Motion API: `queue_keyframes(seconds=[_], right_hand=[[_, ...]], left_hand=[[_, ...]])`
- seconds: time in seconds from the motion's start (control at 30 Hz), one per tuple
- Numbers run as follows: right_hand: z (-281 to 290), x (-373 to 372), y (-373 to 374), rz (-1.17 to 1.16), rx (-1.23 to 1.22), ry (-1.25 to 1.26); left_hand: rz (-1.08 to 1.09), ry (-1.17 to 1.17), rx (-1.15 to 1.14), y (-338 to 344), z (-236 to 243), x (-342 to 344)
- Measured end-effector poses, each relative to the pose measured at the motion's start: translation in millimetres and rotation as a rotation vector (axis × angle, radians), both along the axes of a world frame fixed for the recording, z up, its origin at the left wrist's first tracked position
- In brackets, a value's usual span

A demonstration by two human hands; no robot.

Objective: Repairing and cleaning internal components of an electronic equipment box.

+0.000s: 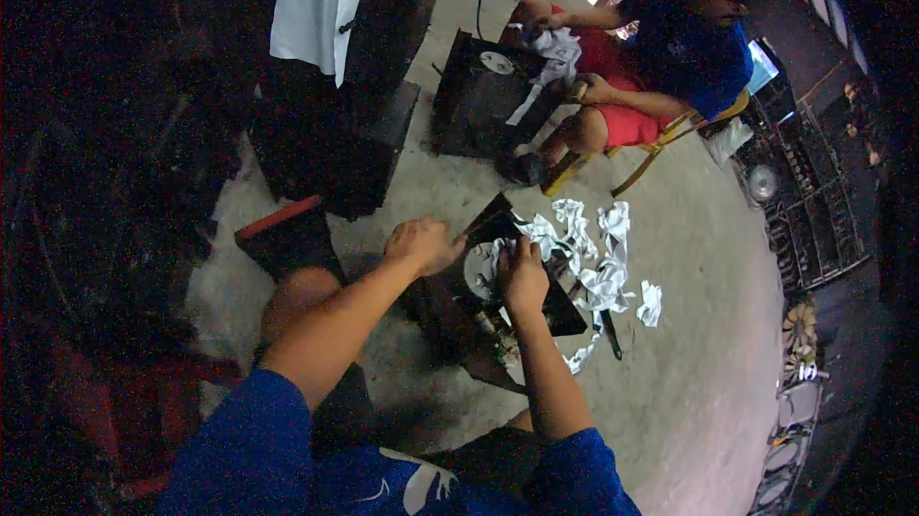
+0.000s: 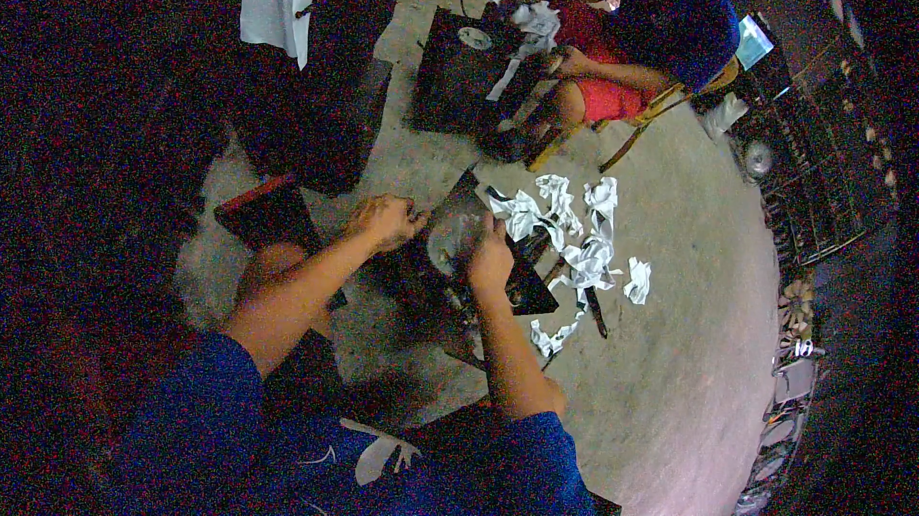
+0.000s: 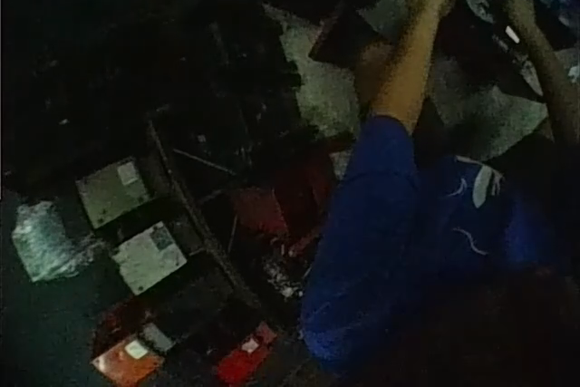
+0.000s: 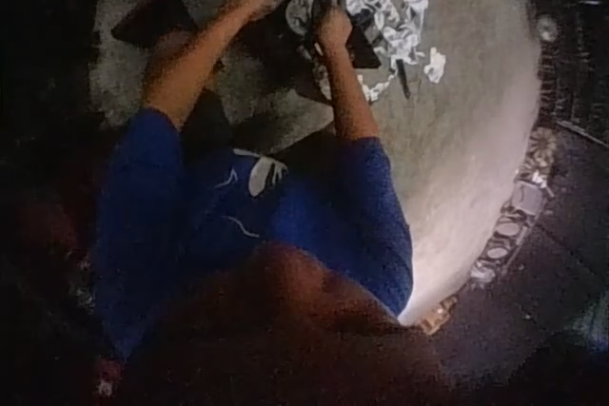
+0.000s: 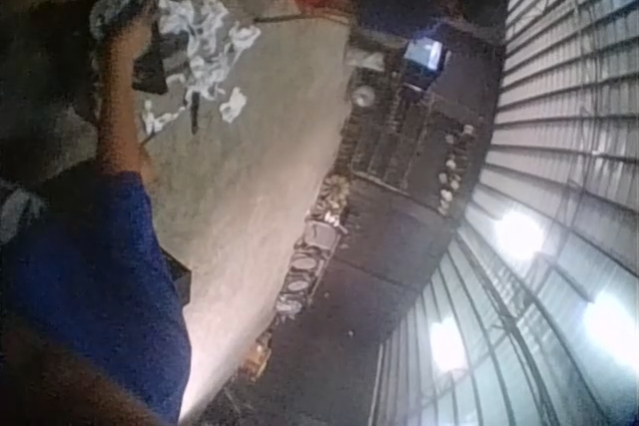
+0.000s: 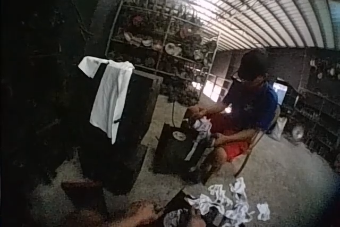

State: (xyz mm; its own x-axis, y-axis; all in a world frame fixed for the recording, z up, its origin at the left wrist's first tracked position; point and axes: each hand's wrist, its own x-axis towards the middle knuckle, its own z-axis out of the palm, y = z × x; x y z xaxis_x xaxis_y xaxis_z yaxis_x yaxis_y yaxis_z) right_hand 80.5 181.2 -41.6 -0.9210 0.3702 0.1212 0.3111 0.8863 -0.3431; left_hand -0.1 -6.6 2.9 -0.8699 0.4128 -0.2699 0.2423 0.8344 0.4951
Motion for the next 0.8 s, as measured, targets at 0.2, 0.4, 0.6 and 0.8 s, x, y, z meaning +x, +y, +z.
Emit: queue_keyframes(seconds=[0.2, 0.4, 0.6, 0.8], right_hand=[[-22, -33, 1, 0.027, -0.049, 0.114], [-19, 24, -15, 0.434, 0.171, 0.205], [-16, 0, 32, 0.392, 0.160, 0.117], [-3, 42, 20, 0.295, 0.015, 0.107]], left_hand=[[-0.047, 0.013, -0.008, 9, 10, 0], [-0.019, 0.008, -0.029, -5, -27, -6], [-0.071, 0.085, 0.002, 21, -27, -3], [-0.015, 0.024, -0.011, 13, -43, -16]])
